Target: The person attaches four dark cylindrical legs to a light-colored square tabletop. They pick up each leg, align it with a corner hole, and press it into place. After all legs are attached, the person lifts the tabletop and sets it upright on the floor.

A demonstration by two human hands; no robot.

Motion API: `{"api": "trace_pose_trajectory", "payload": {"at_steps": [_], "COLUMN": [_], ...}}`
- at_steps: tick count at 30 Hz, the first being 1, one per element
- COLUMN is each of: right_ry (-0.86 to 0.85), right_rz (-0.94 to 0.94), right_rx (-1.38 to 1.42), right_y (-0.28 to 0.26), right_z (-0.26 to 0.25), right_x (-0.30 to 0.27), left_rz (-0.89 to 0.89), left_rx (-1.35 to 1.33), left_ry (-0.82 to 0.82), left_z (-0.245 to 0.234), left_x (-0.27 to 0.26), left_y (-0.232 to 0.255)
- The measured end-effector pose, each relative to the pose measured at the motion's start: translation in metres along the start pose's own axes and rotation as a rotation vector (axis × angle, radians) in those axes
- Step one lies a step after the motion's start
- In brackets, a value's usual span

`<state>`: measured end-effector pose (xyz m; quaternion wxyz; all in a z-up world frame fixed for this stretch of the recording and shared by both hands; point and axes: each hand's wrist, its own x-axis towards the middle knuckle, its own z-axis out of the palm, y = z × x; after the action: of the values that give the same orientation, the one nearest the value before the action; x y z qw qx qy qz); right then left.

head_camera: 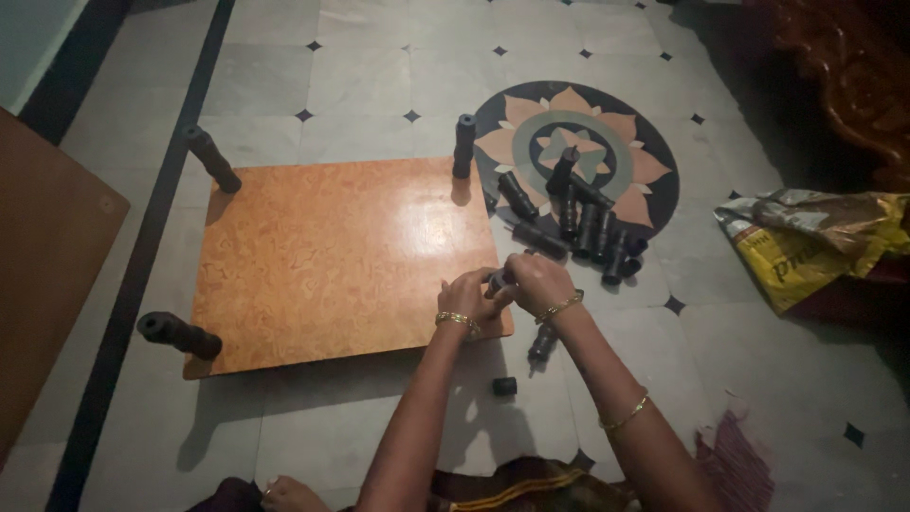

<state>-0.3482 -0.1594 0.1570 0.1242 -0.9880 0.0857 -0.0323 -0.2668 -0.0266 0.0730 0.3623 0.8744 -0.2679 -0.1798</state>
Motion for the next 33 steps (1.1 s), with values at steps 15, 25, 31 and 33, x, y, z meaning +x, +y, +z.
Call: {"api": "trace_pose_trajectory", "payload": {"at_steps": [15, 25, 31, 33], "right_ry": [0.083, 0.154, 0.223, 0.166], "right_rz": [-0.048, -0.091, -0.254, -0.156], "right_rx": [0.121, 0.039, 0.151, 0.096], "right_y": [-0.0012, -0.0058, -0.0034, -0.0003], "right_z": [0.0017, 0.0050, -0.0002, -0.0016], "right_x": [-0.0083, -0.0084, -0.0099, -0.0097], "left_rz": [0.007, 0.034, 0.041, 0.051], "left_rx": [-0.013, -0.051, -0.047, -0.054], "left_ry": [0.011, 0.034, 0.029, 0.031], "left_z": [0.0046, 0.0057, -0.0017, -0.0017], "left_x": [-0.0009, -0.0002, -0.0044, -0.0058], "left_y": [-0.0047, -0.0066, -0.0048, -0.0021]}}
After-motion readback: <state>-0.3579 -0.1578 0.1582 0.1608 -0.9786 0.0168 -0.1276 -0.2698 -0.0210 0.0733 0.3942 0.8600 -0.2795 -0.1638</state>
